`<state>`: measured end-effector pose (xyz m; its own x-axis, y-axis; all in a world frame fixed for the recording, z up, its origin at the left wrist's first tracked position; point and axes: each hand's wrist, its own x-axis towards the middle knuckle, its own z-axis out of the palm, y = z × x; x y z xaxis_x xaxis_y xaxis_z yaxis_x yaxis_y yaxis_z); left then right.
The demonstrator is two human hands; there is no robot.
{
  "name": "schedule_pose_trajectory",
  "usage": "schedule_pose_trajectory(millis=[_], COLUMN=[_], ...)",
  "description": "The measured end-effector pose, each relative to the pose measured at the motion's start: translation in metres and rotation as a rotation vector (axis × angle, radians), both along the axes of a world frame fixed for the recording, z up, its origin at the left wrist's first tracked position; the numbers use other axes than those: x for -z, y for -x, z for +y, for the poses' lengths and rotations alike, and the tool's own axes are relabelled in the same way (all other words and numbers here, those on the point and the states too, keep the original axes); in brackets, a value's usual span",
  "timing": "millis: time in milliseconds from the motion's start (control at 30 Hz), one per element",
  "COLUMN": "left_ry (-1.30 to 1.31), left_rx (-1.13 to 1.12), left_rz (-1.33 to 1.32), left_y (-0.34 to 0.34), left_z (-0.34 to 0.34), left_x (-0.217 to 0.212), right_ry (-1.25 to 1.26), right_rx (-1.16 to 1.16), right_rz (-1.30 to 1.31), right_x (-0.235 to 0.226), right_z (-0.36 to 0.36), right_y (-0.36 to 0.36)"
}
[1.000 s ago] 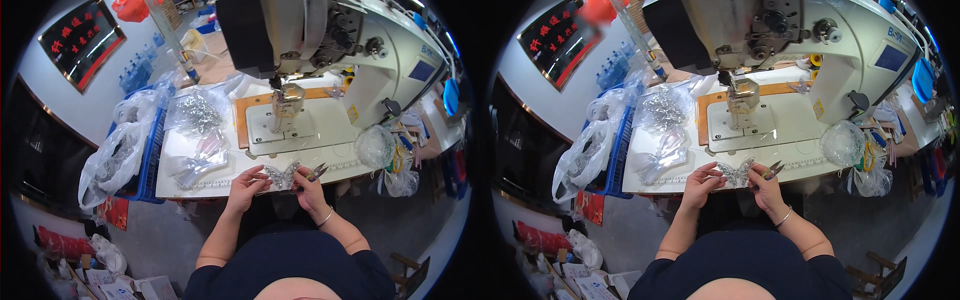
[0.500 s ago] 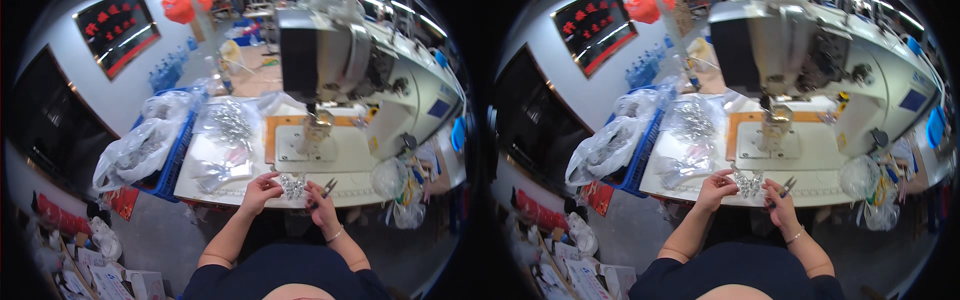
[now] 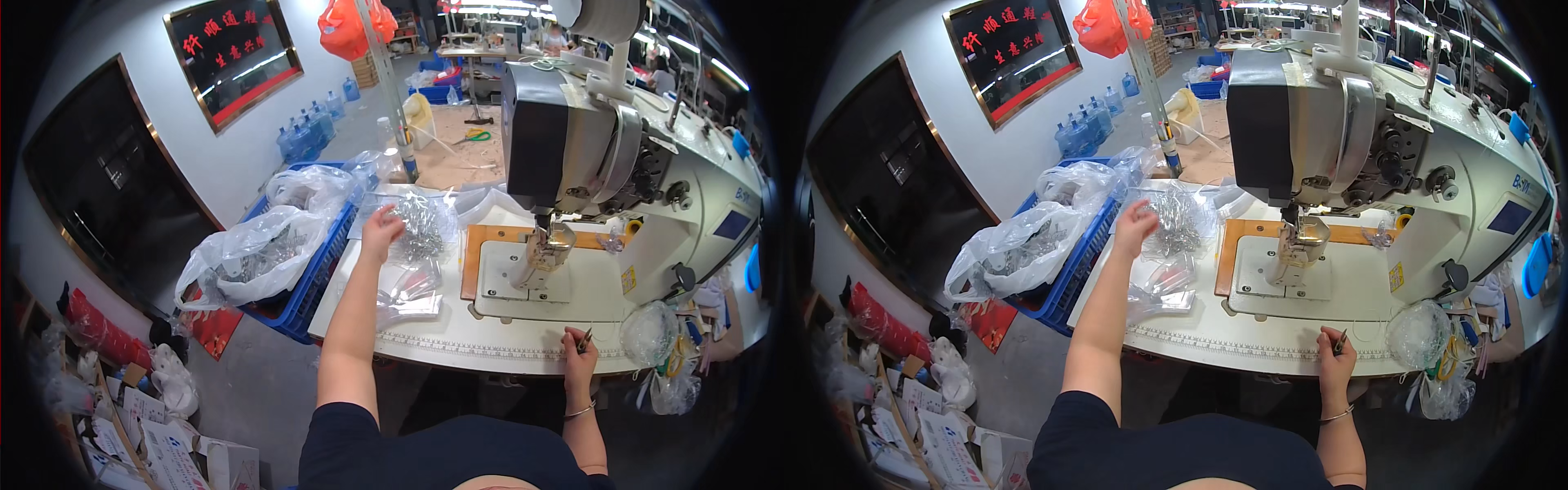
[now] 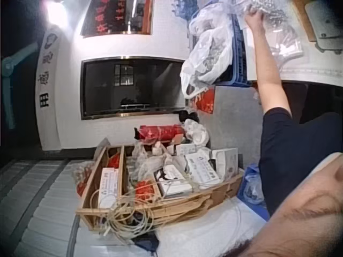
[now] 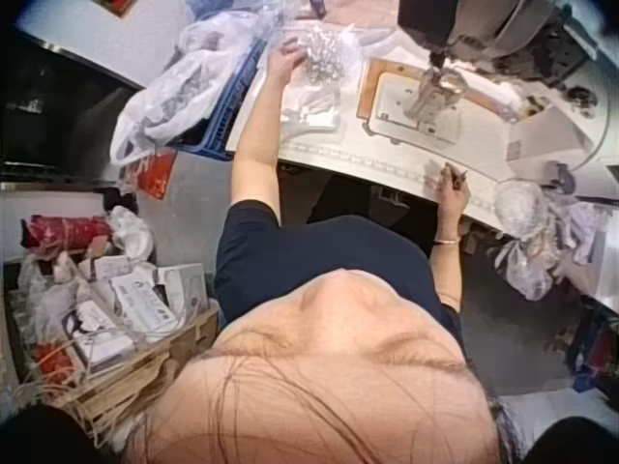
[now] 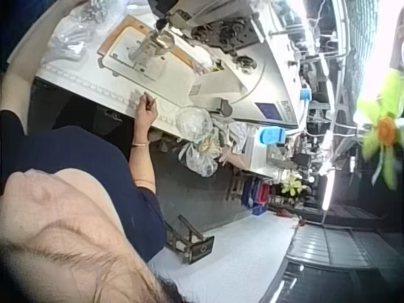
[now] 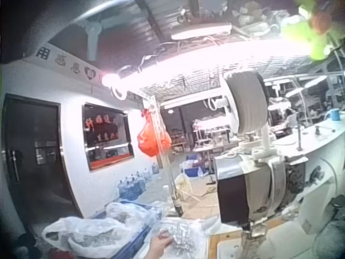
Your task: The person operates an industrial sewing machine to stitch small, silver, star-shaped fabric pieces. They repeatedly pick up a piece, feed it under the presser foot, sew a short seam, and then use scissors to trim the excess thread. The finished items are placed on the table surface.
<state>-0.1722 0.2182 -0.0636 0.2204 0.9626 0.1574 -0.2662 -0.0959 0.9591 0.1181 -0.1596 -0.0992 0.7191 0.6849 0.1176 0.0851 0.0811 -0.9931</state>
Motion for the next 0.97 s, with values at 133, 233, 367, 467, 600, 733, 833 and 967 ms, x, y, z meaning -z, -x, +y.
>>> schedule_pose_trajectory(millis=[133,233,367,467,600,733,833,967], left_ry=[0.157,0.054,-0.802,-1.017,-0.708,-0.511,-0.499,-0.734], left_rx=[-0.205,-0.428,-0.568,-0.118,-0.073,-0.036,-0.001,0.046], left_rz=[0.34,0.488,1.071,1.509,1.581,1.553,1.365,1.243], left_y=[0.006,-0.005,-0.006,-0.024,-0.046,-0.068,-0.064,-0.05], left_z=[-0.006,-0.037,-0.054,-0.048,-0.008,0.004,0.013,-0.013], left_x=[0.039,0.006,-0.006,-0.008,0.02,0.015,0.013,0.004], right_ry=[0.038,0.025,0.017,0.058,0.227,0.396,0.427,0.359], right_rx=[-0.006,-0.017,-0.035,-0.028,0.05,0.161,0.197,0.212], right_rz=[-0.07,-0.064,-0.098,-0.315,-0.874,-1.02,-1.018,-1.104], right_x=[0.005,0.008,0.014,0.017,-0.006,-0.003,0.0,0.007], right_z=[0.003,0.004,0.005,0.003,0.003,-0.008,-0.018,-0.013], right_y=[-0.002,-0.002,-0.003,-0.007,-0.015,-0.036,-0.046,-0.048])
